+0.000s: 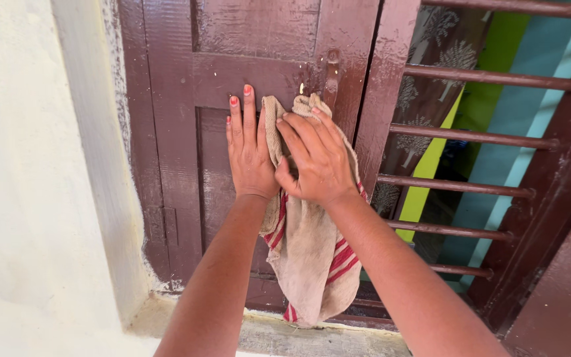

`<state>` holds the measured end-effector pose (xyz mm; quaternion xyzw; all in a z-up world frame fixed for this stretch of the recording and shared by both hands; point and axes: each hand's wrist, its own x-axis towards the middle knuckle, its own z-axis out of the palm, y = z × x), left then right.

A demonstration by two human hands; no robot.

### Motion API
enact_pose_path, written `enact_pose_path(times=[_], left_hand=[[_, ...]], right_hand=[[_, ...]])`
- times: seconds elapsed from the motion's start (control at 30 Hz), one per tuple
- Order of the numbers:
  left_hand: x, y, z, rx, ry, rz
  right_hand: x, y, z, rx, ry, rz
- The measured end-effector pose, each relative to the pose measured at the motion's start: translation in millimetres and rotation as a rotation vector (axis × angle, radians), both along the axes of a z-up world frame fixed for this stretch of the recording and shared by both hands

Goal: The person cleans the wooden frame and panels of a closed window with a cloth, wiping in vertical and horizontal motions.

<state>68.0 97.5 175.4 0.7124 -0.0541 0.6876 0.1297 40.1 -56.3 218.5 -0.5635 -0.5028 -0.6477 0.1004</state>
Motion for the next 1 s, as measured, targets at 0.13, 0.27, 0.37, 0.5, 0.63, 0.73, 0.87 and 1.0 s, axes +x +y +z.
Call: enact_pose_path(times=[0.13, 0.27, 0.37, 0.5, 0.63, 0.73, 0.87, 1.0], left_hand=[[8, 2, 0, -0.006, 0.005, 0.07], [4, 4, -2, 0.022, -0.029, 0.009], [3, 2, -1, 0.021, -0.013, 0.021], [1, 2, -1, 0.038, -0.03, 0.052], [-1, 0, 0, 0.043, -0.051, 0.057], [1, 0, -1, 0.039, -0.032, 0.067], [10, 1, -5, 0.019, -0.008, 0.153], [15, 0, -6, -0.029, 0.003, 0.119]], right_hand=[[-6, 0, -16, 0.008, 0.039, -0.075], [-12, -3, -43, 0.072, 0.076, -0.212], [-11, -15, -54, 0.089, 0.115, -0.322], [-9, -38, -45, 0.178, 0.376, -0.393], [-21, -55, -14, 0.287, 0.547, -0.362], [-23, -67, 13, 0.243, 0.586, -0.225], [4, -61, 35, 0.314, 0.382, -0.024], [35, -42, 43, 0.326, 0.123, -0.364]])
